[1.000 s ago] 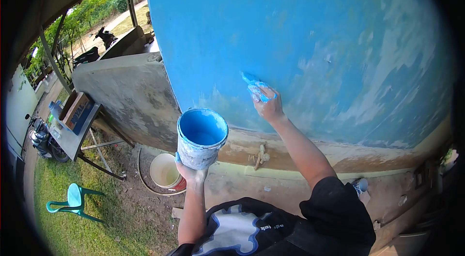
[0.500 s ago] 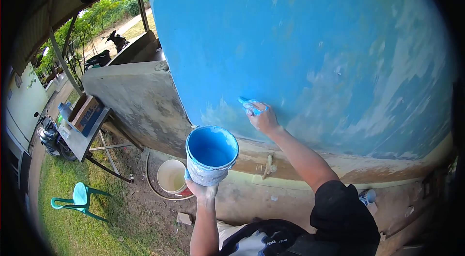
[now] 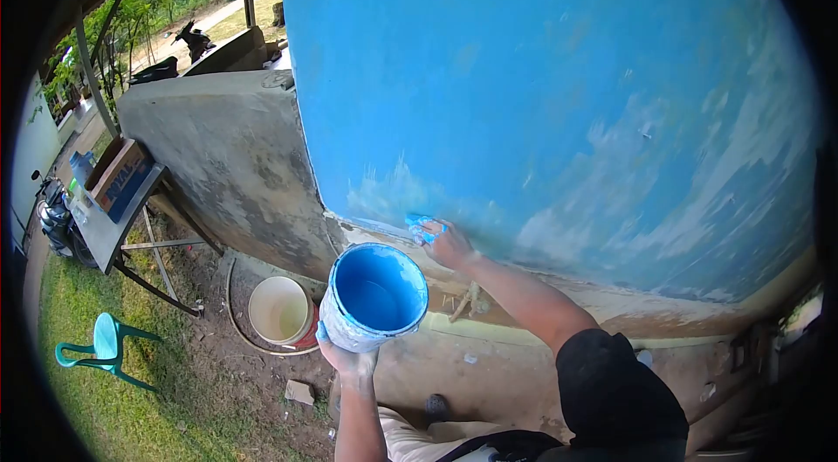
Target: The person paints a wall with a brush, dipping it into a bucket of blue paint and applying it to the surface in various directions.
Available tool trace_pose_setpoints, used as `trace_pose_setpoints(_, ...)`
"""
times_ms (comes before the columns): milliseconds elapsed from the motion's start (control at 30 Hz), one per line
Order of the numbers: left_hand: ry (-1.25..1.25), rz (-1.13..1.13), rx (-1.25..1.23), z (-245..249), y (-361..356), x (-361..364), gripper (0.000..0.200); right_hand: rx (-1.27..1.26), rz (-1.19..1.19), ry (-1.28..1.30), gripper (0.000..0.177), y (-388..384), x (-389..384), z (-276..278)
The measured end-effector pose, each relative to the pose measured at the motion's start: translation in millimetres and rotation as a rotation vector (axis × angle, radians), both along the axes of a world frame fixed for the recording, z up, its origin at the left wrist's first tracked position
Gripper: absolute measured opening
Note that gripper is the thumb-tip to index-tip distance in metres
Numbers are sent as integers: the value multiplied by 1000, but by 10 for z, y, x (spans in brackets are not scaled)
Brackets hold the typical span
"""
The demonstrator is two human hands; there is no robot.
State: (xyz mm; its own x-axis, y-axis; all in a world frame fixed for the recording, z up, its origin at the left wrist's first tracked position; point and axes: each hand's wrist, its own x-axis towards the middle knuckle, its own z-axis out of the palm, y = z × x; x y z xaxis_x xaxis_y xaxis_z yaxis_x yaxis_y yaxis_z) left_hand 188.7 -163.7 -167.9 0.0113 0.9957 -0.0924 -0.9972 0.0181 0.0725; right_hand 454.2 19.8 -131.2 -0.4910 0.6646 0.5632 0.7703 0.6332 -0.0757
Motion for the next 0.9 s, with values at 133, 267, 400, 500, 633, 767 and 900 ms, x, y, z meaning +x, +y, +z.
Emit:
trace_pose_setpoints(133,-9,23,-61,-32,-76,11,71,181,-10,35,32,-75,-92,806)
trace_pose_setpoints(267,-25,33,-59,-84,-150,16,70,485,42,65,36,-252,-114,1203)
trace_pose_setpoints(400,-152,56,-139,-282,-189,-45,66,204,59,303,24,-240,-369,892)
trace_pose_setpoints(500,-146,52,-144,-407,-209,-99,65,-116,50,295,25,32,-369,149)
trace_pose_setpoints(633,-164,53,-125,-490,-173,-156,67,60,61,134,21,432,-314,-56)
trace_pose_setpoints(767,-92,68,-123,-510,-206,-206,69,350,97,288,22,110,-337,942)
trace_pose_setpoints(900,-101,43,-97,-160,-141,-170,69,464,203,162,21,-540,-336,2147)
